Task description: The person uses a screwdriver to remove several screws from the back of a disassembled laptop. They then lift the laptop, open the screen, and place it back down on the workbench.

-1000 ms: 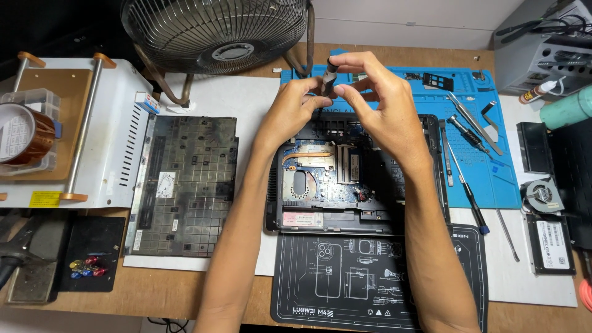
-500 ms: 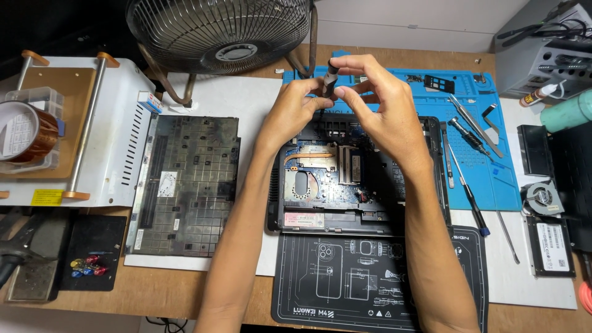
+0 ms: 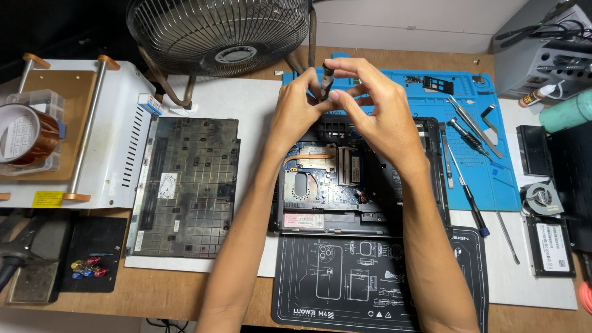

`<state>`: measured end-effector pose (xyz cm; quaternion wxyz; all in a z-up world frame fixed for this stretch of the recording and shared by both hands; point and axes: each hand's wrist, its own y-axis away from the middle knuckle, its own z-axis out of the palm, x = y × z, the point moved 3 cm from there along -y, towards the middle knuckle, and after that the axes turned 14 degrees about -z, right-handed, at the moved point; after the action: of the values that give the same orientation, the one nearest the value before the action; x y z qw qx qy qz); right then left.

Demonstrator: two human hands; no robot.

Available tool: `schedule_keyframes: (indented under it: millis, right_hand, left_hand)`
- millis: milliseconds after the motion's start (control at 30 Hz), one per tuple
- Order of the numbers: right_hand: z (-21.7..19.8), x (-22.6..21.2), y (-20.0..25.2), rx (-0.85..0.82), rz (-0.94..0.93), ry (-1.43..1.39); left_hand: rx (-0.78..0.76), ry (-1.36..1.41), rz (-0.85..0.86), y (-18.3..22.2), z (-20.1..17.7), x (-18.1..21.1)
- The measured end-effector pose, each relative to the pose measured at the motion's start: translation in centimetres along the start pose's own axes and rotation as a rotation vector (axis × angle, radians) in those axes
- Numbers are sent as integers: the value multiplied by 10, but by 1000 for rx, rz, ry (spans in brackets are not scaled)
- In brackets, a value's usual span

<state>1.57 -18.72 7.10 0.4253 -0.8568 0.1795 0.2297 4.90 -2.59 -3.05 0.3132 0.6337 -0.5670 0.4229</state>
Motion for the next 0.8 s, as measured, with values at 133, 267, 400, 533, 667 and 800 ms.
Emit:
schedule_keyframes:
  millis: [133,267,400,533,667,800]
  right_hand:
    - [-3,-1,0,3,15,12]
    - [-3,0,0,3,11,13]
    - [-3,-1,0,-1,21,31]
    - [-2,0,1,2,23,35]
    - [-3,1,1,-1,17,37]
    - [-4,0,0,-6,16,39]
  left_hand:
    - [-186,158,35,7,-10,15]
    - [-362,269,149,9,-15,19]
    - [-334,263,101,7,-18,19]
    - [-229,247,48,8,-15,19]
    - [-140,173,76,12,-13,24]
    - [-265,202,220,6,-7,12]
